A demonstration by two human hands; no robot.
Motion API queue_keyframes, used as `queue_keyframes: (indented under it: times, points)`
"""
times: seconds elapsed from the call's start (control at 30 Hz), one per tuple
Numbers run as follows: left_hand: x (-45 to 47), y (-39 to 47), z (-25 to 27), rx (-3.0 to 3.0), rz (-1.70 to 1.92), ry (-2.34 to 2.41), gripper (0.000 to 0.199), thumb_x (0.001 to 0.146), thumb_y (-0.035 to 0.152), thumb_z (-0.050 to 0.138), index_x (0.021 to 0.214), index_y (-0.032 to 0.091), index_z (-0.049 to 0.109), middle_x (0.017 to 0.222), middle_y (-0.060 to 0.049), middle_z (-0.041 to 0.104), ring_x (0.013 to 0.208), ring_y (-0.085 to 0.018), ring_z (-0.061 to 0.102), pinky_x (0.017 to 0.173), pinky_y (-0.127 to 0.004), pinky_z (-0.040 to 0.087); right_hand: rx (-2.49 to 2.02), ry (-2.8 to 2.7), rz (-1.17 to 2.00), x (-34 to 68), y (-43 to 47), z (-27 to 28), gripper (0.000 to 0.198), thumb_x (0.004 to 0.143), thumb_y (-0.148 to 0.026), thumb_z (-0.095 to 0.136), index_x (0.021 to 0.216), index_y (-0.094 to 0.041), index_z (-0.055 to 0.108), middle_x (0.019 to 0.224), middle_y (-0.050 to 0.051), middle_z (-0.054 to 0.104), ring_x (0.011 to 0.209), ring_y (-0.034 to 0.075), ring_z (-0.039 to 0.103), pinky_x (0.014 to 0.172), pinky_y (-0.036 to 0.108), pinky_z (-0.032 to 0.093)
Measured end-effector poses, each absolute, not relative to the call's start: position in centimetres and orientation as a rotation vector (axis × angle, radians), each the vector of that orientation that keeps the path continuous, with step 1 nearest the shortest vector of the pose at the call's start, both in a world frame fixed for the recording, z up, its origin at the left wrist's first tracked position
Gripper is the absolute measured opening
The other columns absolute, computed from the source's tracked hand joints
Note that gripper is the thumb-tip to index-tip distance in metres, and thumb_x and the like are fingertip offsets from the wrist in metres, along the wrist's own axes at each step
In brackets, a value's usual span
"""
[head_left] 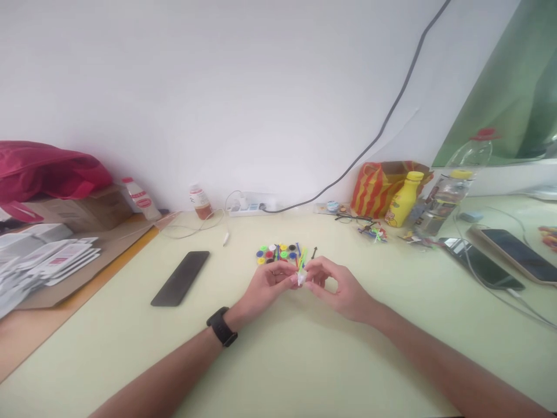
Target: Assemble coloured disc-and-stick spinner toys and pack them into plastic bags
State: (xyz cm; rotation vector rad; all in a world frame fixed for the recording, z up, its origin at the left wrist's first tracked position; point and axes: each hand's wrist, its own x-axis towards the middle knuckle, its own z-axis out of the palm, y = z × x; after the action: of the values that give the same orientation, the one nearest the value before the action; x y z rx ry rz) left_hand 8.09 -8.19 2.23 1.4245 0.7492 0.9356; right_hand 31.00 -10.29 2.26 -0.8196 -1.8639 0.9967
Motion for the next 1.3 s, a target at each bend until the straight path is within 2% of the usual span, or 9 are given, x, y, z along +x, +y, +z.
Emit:
queue_keyframes:
  times: [0.1, 0.17, 0.23, 0.3, 0.33, 0.4, 0.47, 0.73, 1.3]
  points:
    - [8.1, -8.2, 2.3, 1.407, 0.954, 0.748, 0.029, 0.089, 0.035, 0.081, 0.108, 0.015, 0.074, 0.104, -0.01, 0.074, 0.09, -0.02, 0.071, 0.088, -0.035, 0.059, -0.883, -1.808, 0.978, 31.0, -10.2, 2.0, 0.046, 0.1, -0.038, 0.063, 0.142, -0.027, 0.047, 0.096, 0.002, 0.067, 0.072, 0.015, 0.059, 0.07, 0.032, 0.051]
    - [8.1, -8.2, 2.4, 1.402, 0.971, 0.748, 0.028, 0.089, 0.035, 0.081, 0.108, 0.015, 0.074, 0.105, -0.009, 0.074, 0.091, -0.02, 0.072, 0.089, -0.035, 0.059, -0.9, -1.737, 1.006, 31.0, -10.1, 1.8, 0.069, 0.1, -0.039, 0.063, 0.158, -0.03, 0.026, 0.096, 0.001, 0.064, 0.069, 0.015, 0.057, 0.066, 0.03, 0.051]
    - [8.1, -8.2, 2.4, 1.404, 0.979, 0.752, 0.027, 0.089, 0.034, 0.081, 0.108, 0.016, 0.075, 0.105, -0.008, 0.074, 0.091, -0.021, 0.072, 0.09, -0.036, 0.059, -0.91, -1.668, 1.026, 31.0, -10.0, 1.8, 0.075, 0.099, -0.042, 0.063, 0.16, -0.032, 0.019, 0.099, 0.0, 0.062, 0.068, 0.014, 0.056, 0.064, 0.029, 0.05]
    - [8.1, -8.2, 2.3, 1.395, 0.994, 0.759, 0.028, 0.088, 0.035, 0.083, 0.107, 0.016, 0.075, 0.105, -0.009, 0.075, 0.091, -0.022, 0.073, 0.089, -0.037, 0.06, -0.916, -1.697, 1.082, 31.2, -9.9, 1.9, 0.047, 0.101, -0.048, 0.06, 0.142, -0.027, 0.05, 0.093, 0.0, 0.061, 0.065, 0.013, 0.052, 0.06, 0.027, 0.047]
    - [8.2, -8.2, 2.4, 1.387, 1.004, 0.763, 0.029, 0.087, 0.035, 0.084, 0.106, 0.015, 0.075, 0.104, -0.009, 0.075, 0.091, -0.022, 0.073, 0.089, -0.037, 0.06, -0.911, -1.748, 1.139, 31.4, -9.8, 2.0, 0.034, 0.103, -0.053, 0.055, 0.117, -0.023, 0.065, 0.084, 0.001, 0.06, 0.061, 0.013, 0.049, 0.058, 0.027, 0.044]
    - [8.2, -8.2, 2.4, 1.373, 1.022, 0.769, 0.03, 0.085, 0.035, 0.085, 0.106, 0.015, 0.076, 0.103, -0.009, 0.076, 0.091, -0.022, 0.074, 0.089, -0.037, 0.06, -0.875, -1.831, 1.24, 31.7, -9.6, 2.2, 0.057, 0.105, -0.059, 0.044, 0.066, -0.019, 0.059, 0.064, 0.001, 0.05, 0.056, 0.013, 0.042, 0.056, 0.029, 0.039]
    - [8.2, -8.2, 2.5, 1.371, 1.024, 0.766, 0.03, 0.086, 0.035, 0.084, 0.106, 0.015, 0.076, 0.102, -0.009, 0.076, 0.09, -0.023, 0.074, 0.088, -0.038, 0.061, -0.839, -1.82, 1.268, 31.9, -9.5, 2.4, 0.066, 0.105, -0.061, 0.043, 0.054, -0.019, 0.045, 0.057, 0.0, 0.043, 0.055, 0.013, 0.039, 0.056, 0.03, 0.037]
    - [8.1, -8.0, 2.2, 1.365, 0.985, 0.727, 0.029, 0.091, 0.035, 0.079, 0.111, 0.015, 0.075, 0.109, -0.011, 0.075, 0.097, -0.023, 0.073, 0.096, -0.041, 0.06, -0.811, -1.662, 1.237, 31.0, -9.9, 2.5, 0.035, 0.097, -0.054, 0.066, 0.088, -0.021, 0.059, 0.082, 0.001, 0.062, 0.072, 0.015, 0.055, 0.068, 0.029, 0.047]
    - [6.8, -7.0, 2.1, 1.023, 0.903, 0.616, 0.031, 0.089, 0.023, 0.082, 0.119, 0.02, 0.075, 0.121, -0.009, 0.075, 0.114, -0.02, 0.071, 0.109, -0.032, 0.049, -0.938, -1.555, 0.971, 31.6, -9.3, 2.0, 0.03, 0.099, -0.05, 0.064, 0.092, -0.021, 0.059, 0.071, -0.002, 0.052, 0.064, 0.014, 0.051, 0.06, 0.028, 0.041]
